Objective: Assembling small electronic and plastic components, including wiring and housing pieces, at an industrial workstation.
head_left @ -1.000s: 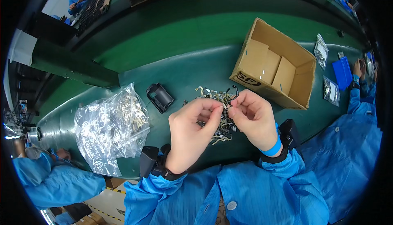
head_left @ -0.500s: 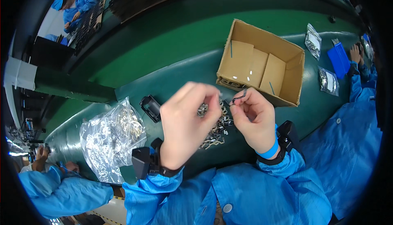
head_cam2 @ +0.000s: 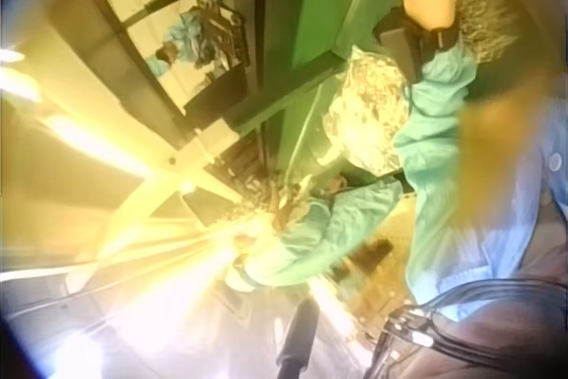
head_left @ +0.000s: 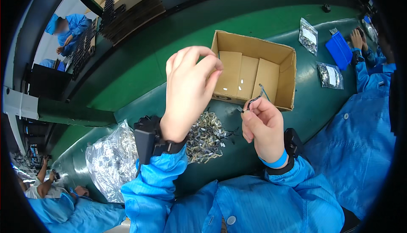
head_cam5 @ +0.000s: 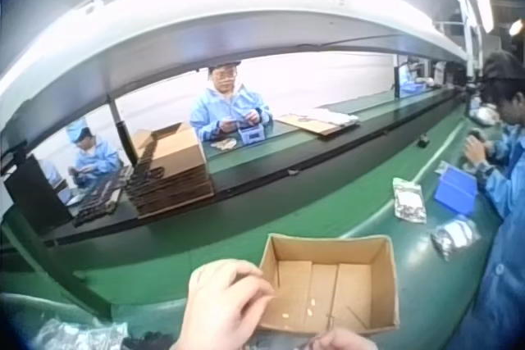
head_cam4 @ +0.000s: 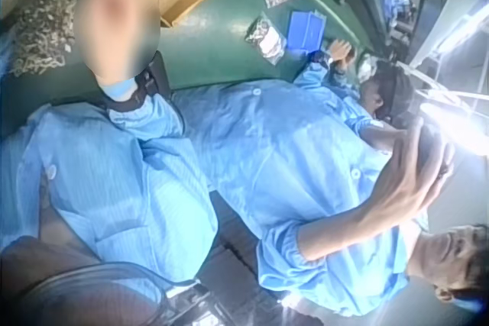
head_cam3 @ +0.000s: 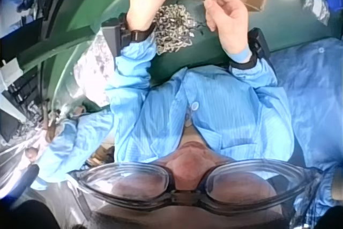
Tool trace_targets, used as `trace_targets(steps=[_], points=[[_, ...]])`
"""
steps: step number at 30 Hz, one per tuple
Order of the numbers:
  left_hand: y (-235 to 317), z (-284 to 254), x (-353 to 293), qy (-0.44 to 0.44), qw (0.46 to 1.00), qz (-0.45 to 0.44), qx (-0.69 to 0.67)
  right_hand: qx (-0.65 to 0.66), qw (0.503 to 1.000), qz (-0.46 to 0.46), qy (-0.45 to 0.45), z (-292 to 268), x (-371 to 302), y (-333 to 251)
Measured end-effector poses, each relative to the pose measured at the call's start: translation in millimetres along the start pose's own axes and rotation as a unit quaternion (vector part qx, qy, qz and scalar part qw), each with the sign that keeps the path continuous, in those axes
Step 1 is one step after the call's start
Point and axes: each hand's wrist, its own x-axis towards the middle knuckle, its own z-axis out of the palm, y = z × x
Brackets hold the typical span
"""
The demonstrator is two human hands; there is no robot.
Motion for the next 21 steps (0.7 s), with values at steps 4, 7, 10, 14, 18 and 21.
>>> trace_targets(steps=[4,7,10,14,18,21], points=[[15.8,-27.9,-27.1,0.010,0.996,0.061,-0.064,0.087,0.989,0.091,-0.073,4.0,4.1,-3.7],[25.9,-48.8,-56.1,0.003,0.997,0.049,-0.060,0.135,0.969,0.166,-0.128,12.7,5.4,-5.0],[20.6,-61.2,-77.4,0.013,0.997,0.067,-0.025,0.153,0.946,0.223,-0.180,20.4,6.0,-0.2],[22.3,-78.7,-97.9,0.029,0.998,0.060,-0.012,0.126,0.920,0.290,-0.233,35.7,5.6,2.0],[23.4,-92.7,-115.6,0.048,0.997,0.057,0.004,0.104,0.902,0.327,-0.260,47.2,4.3,4.2],[24.1,-101.6,-130.4,0.066,0.996,0.054,0.022,0.069,0.884,0.356,-0.296,55.6,4.7,7.7]])
